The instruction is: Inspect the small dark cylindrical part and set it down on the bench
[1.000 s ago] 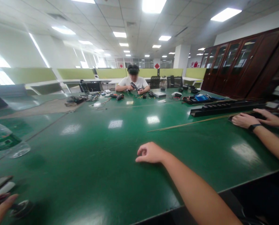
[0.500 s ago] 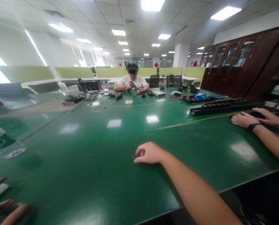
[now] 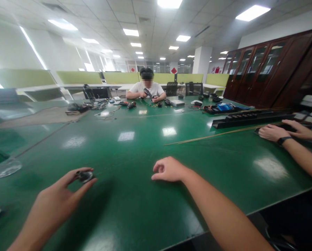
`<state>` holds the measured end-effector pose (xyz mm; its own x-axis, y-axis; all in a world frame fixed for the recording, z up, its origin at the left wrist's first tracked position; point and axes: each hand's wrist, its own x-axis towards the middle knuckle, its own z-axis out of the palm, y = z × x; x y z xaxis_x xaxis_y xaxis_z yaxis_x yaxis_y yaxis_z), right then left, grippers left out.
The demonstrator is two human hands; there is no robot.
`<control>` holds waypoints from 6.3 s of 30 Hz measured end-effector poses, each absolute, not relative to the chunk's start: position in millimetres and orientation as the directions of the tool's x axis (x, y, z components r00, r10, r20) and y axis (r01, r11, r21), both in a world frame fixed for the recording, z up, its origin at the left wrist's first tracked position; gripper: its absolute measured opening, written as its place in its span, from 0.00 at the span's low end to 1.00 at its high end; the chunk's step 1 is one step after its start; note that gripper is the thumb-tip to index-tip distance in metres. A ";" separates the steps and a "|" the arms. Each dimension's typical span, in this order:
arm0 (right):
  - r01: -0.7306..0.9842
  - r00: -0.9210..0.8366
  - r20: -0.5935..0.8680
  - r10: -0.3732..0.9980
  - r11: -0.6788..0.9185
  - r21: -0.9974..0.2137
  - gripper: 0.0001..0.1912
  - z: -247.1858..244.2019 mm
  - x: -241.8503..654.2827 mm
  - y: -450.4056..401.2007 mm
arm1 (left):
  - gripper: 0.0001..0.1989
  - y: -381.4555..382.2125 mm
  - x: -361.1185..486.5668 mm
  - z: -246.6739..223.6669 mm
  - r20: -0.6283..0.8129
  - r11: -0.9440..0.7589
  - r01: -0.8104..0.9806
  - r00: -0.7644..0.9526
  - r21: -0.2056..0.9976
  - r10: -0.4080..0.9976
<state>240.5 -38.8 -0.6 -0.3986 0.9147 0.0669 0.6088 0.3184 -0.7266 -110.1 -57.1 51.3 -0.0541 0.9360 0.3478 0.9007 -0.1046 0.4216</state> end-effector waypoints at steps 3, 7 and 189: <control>0.626 -0.358 0.106 0.928 0.323 -0.710 0.18 -3.7 243.4 -35.4 | 0.20 -31.4 -45.1 51.2 0.370 -0.335 0.824 0.166 0.457 0.914; 0.636 -0.334 0.127 0.934 0.323 -0.701 0.13 -9.9 244.8 -31.8 | 0.16 -11.7 32.1 20.8 0.353 -0.559 0.640 0.433 0.527 0.829; 0.749 -0.208 0.053 0.977 0.194 -0.633 0.10 -13.7 260.9 -20.1 | 0.31 -9.0 -17.8 30.9 0.099 -0.089 0.241 -0.030 0.966 0.995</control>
